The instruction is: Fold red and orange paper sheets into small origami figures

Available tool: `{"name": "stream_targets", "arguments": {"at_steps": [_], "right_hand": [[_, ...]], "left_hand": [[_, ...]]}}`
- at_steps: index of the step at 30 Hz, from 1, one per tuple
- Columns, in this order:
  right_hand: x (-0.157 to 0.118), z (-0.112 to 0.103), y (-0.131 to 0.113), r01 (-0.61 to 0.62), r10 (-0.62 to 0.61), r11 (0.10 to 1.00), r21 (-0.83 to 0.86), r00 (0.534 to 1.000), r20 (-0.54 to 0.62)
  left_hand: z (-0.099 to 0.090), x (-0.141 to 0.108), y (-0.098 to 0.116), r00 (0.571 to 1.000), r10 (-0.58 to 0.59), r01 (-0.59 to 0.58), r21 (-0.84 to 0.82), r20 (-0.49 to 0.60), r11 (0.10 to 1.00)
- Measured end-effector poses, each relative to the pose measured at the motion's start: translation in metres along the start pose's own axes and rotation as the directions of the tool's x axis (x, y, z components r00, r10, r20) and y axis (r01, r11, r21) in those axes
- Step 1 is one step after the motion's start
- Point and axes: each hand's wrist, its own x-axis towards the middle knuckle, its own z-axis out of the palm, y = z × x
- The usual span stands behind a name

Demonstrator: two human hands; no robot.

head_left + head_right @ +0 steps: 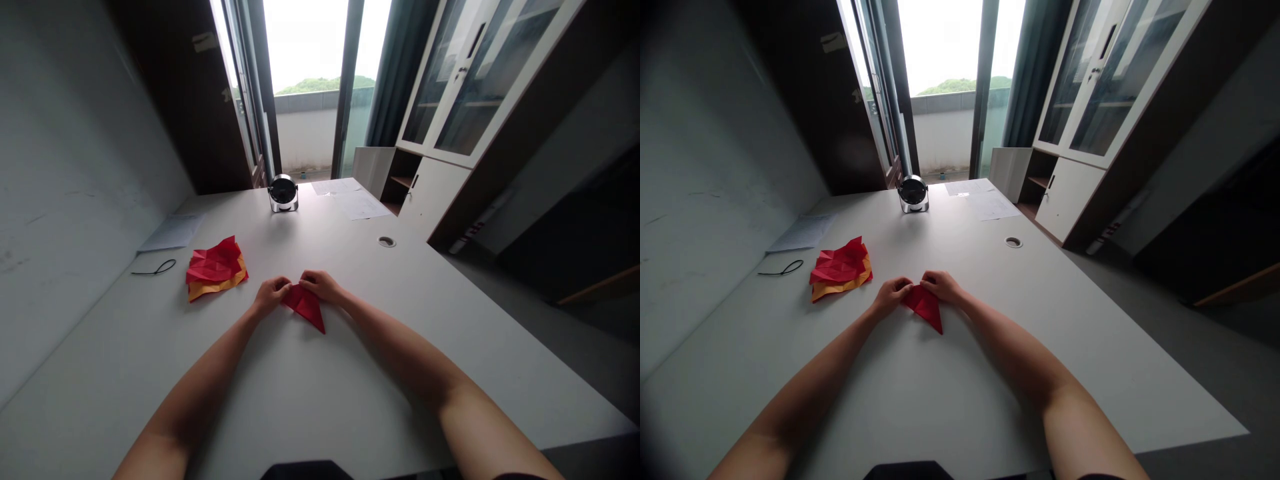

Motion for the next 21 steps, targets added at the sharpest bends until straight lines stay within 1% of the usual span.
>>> {"name": "stream_targets", "arguments": {"at_steps": [4, 10, 21], "right_hand": [[-0.001, 0.0, -0.002, 0.005, -0.005, 1.0, -0.011, 1.0, 0.0], [-0.001, -0.001, -0.006, -0.011, 0.011, 1.0, -0.02, 1.0, 0.004], [-0.001, -0.001, -0.005, -0.017, 0.017, 0.999, -0.03, 1.0, 0.003]], "left_hand": [[0.0, 0.0, 0.0, 1.0, 0.01, -0.011, 0.018, 0.011, 1.0], [-0.001, -0.001, 0.006, 1.0, 0.018, -0.018, 0.018, 0.006, 1.0], [-0.002, -0.003, 0.014, 1.0, 0.014, -0.014, 0.017, 0.015, 1.0]]}}
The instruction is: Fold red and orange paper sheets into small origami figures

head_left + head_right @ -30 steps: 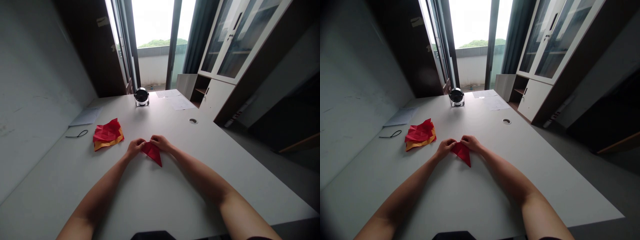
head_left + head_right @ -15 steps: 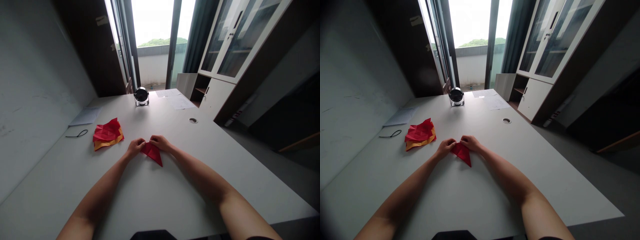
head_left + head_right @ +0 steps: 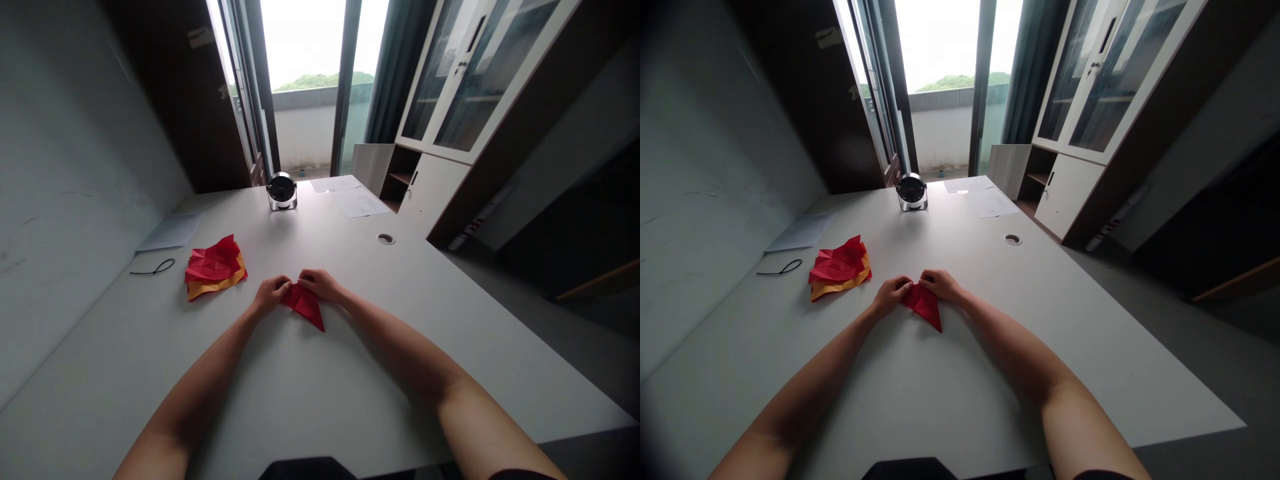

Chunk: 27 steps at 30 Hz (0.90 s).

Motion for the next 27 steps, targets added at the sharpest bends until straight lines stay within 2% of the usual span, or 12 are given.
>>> {"name": "stream_targets", "arguments": {"at_steps": [17, 27], "right_hand": [[0.0015, 0.0032, 0.0045, 0.021, -0.021, 1.0, -0.008, 1.0, 0.002], [0.0017, 0.0044, 0.0047, 0.012, -0.013, 0.998, 0.059, 1.0, 0.026]], "left_hand": [[0.0, 0.0005, -0.0012, 1.0, 0.018, -0.018, 0.012, 0.0, 1.0], [0.0003, 0.0009, -0.0023, 0.999, 0.016, -0.016, -0.006, 0.035, 1.0]]}}
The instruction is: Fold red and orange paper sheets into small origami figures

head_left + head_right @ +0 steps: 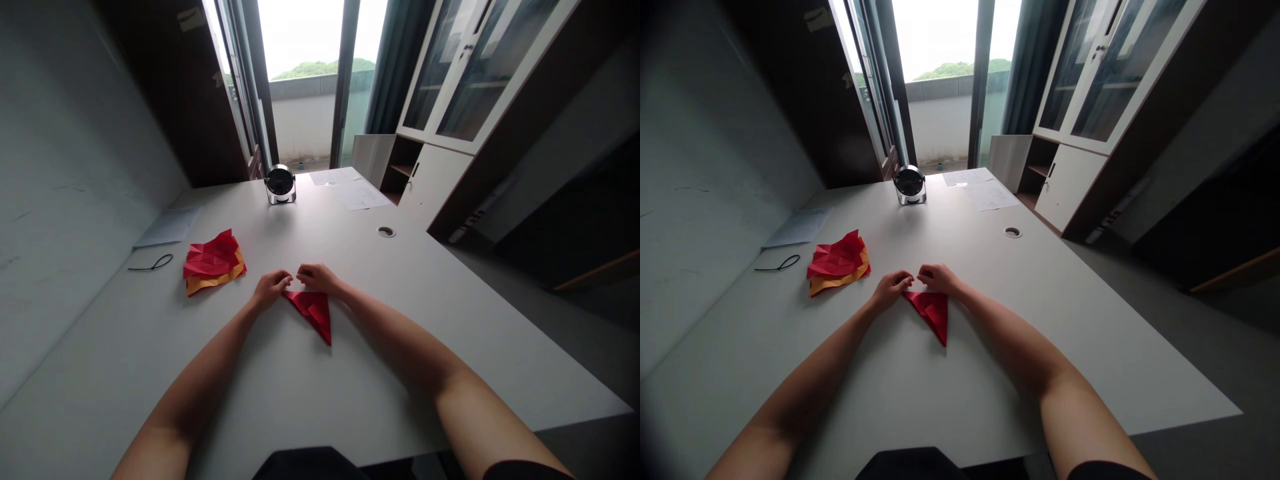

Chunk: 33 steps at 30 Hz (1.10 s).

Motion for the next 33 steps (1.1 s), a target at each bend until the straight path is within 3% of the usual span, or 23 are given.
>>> {"name": "stream_targets", "arguments": {"at_steps": [33], "right_hand": [[-0.0003, 0.0006, 0.0012, 0.035, -0.035, 0.998, -0.056, 0.999, -0.007]], "left_hand": [[-0.0008, -0.0002, 0.001, 0.999, 0.04, -0.043, 0.146, 0.023, 0.988]]}}
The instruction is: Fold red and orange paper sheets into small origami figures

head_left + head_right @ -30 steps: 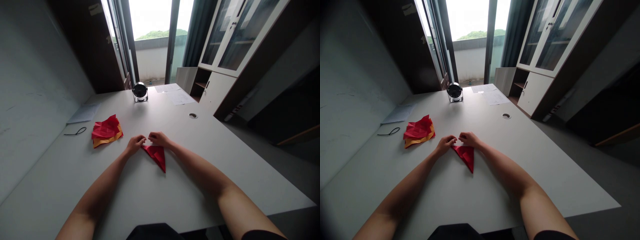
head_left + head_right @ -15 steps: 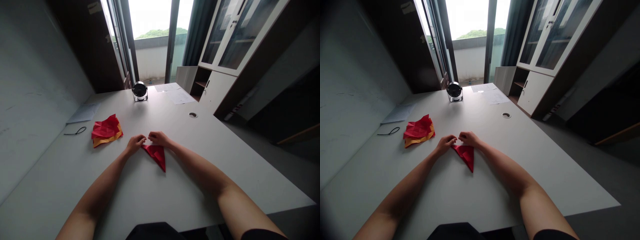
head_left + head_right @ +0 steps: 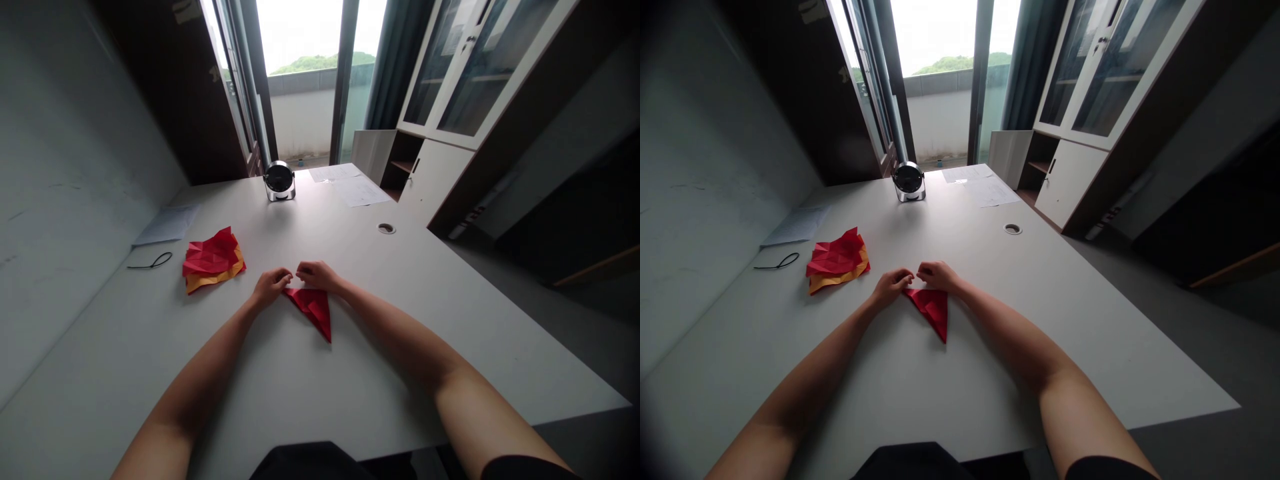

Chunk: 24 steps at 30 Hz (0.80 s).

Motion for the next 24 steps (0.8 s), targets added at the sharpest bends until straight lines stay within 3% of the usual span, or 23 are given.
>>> {"name": "stream_targets", "arguments": {"at_steps": [24], "right_hand": [[0.0013, -0.0021, -0.0001, 0.013, -0.013, 0.999, -0.047, 1.0, 0.009]], "left_hand": [[0.0, 0.0004, 0.0009, 0.999, -0.035, 0.035, 0.023, 0.005, 0.999]]}}
